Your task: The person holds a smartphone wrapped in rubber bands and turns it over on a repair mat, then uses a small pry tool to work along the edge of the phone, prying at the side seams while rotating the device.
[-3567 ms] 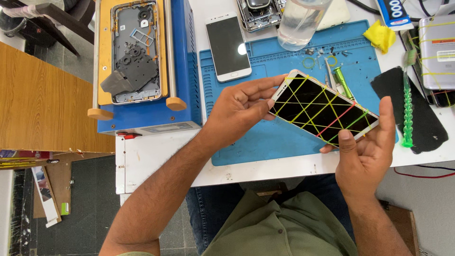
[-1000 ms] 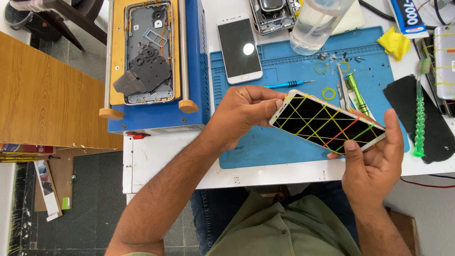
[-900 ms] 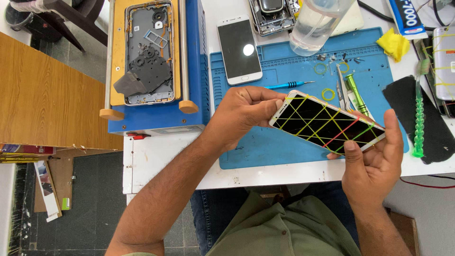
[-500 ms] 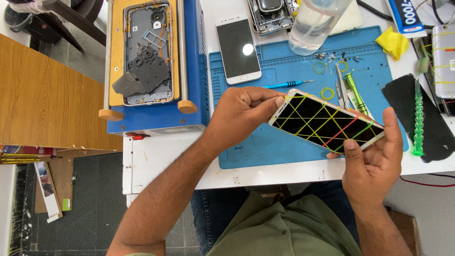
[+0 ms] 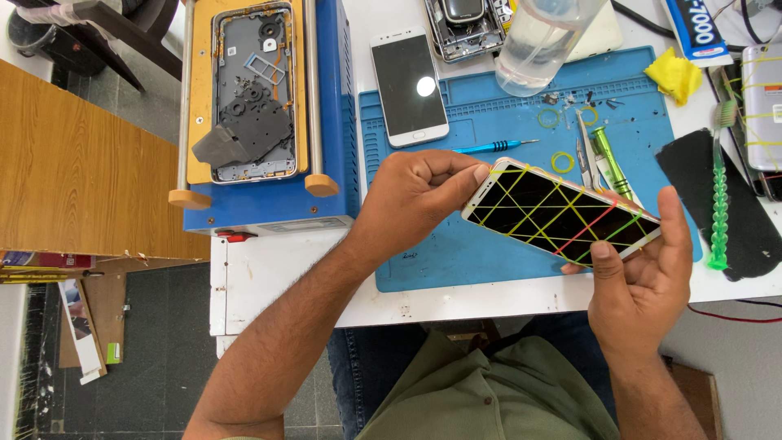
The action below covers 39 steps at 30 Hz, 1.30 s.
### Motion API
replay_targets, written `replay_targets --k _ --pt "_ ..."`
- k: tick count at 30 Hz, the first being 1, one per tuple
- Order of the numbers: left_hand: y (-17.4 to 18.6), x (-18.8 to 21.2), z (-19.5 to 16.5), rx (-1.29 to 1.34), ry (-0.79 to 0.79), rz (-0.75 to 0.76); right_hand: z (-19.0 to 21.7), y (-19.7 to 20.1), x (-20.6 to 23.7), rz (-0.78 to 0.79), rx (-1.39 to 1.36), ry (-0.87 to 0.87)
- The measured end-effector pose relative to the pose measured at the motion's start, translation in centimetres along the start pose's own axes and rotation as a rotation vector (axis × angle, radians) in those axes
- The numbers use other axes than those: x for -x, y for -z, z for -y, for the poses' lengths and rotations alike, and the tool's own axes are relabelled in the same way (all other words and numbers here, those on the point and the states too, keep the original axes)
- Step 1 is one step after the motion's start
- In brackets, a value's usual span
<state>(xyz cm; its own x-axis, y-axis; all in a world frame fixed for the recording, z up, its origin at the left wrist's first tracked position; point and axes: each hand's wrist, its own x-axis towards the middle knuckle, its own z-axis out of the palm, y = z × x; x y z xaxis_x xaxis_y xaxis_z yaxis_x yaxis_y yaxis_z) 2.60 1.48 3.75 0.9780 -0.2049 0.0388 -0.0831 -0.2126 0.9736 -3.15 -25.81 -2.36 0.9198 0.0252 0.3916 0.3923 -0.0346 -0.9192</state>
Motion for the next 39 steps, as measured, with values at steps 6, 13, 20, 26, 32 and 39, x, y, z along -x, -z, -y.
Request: replay_targets --k 6,13,20,26,32,39 --pt "-0.05 0.02 0.12 0.031 -0.009 0.007 -0.02 0.04 0.00 -0.007 -0.009 -0.006" --pt "-0.03 0.06 0.23 0.094 -0.015 0.020 0.34 -0.20 -0.14 -0.034 -0.009 -0.029" --pt "-0.03 0.16 -0.05 0.086 -0.035 0.026 0.58 -0.19 -0.30 -0.034 -0.008 -0.041" --pt "0.04 0.33 -0.09 0.120 -0.031 0.038 0.27 0.02 -0.04 -0.013 0.015 -0.019" --pt "-0.15 0.23 0.08 0.061 -0.028 0.003 0.29 -0.01 0.04 -0.019 0.053 -0.014" --pt "-0.26 0.10 0.17 0.047 -0.002 -0.013 0.74 -0.26 -0.24 -0.029 0.016 -0.038"
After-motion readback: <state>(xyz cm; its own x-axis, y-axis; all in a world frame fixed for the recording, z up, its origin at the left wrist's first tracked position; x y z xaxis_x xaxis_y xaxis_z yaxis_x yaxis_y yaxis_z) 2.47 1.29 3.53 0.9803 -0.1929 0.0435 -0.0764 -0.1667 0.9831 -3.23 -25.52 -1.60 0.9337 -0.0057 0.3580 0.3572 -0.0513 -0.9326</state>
